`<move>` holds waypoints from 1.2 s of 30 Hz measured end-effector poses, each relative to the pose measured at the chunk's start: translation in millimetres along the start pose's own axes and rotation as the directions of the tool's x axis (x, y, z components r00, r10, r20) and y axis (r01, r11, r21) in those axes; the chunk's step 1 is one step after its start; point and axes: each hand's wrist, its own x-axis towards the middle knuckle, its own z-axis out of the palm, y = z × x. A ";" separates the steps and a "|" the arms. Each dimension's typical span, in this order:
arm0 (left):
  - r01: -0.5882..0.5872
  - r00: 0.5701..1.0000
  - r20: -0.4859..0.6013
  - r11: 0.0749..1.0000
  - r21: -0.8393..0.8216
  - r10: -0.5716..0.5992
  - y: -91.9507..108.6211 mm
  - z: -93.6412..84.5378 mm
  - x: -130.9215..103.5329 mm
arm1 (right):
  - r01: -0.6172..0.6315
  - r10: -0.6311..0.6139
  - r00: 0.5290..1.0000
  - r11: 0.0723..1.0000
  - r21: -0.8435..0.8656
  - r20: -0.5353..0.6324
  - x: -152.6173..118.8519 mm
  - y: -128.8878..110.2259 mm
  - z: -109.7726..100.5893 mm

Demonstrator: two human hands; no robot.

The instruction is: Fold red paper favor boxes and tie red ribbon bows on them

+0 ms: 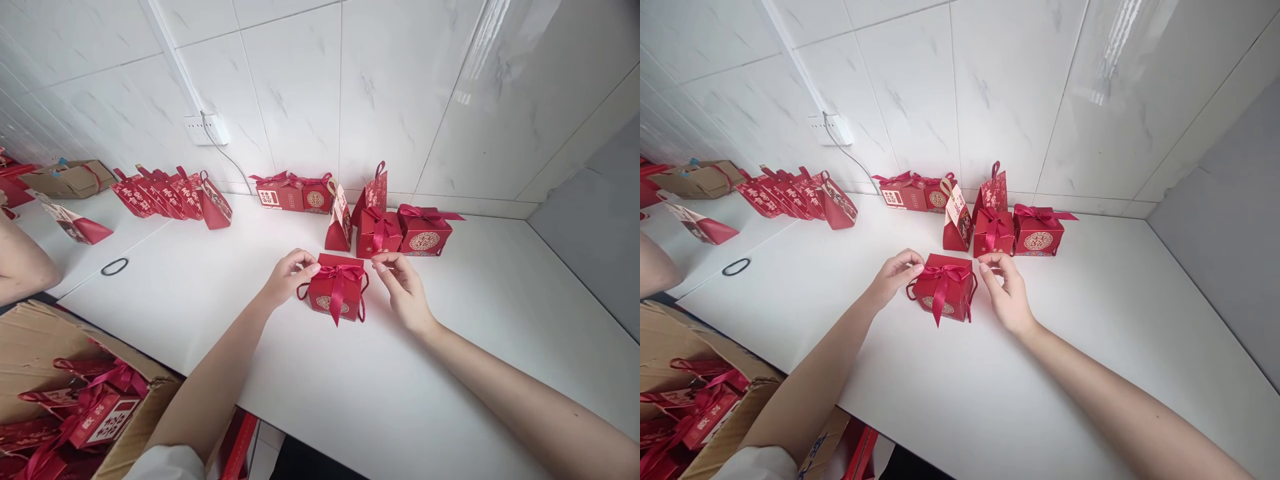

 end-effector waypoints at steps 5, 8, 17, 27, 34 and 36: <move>0.053 0.998 0.035 0.999 0.005 -0.053 1.7 -6.4 -0.6 | -0.101 0.105 0.972 0.994 -0.030 0.211 1.6 -18.7 -0.8; 0.028 0.997 0.072 1.000 -0.004 -0.028 1.3 -4.2 -1.9 | -0.121 0.130 0.949 0.991 -0.049 0.288 4.5 -26.5 -3.5; -0.009 0.996 0.085 0.983 -0.182 0.024 4.2 6.6 -6.3 | -0.188 0.169 0.932 0.982 0.028 0.319 10.3 -43.1 -10.7; -0.024 0.999 0.016 0.930 -0.366 0.032 5.6 18.2 -8.7 | -0.310 0.203 0.916 0.906 0.288 0.346 11.0 -48.7 -9.8; -0.059 0.998 -0.008 0.933 -0.355 0.061 5.7 19.7 -10.6 | -0.307 0.172 0.898 0.905 0.296 0.405 7.9 -47.0 -8.5; -0.076 0.997 -0.006 0.939 -0.336 0.079 5.4 18.4 -11.0 | -0.306 0.176 0.899 0.908 0.287 0.401 6.9 -45.2 -7.3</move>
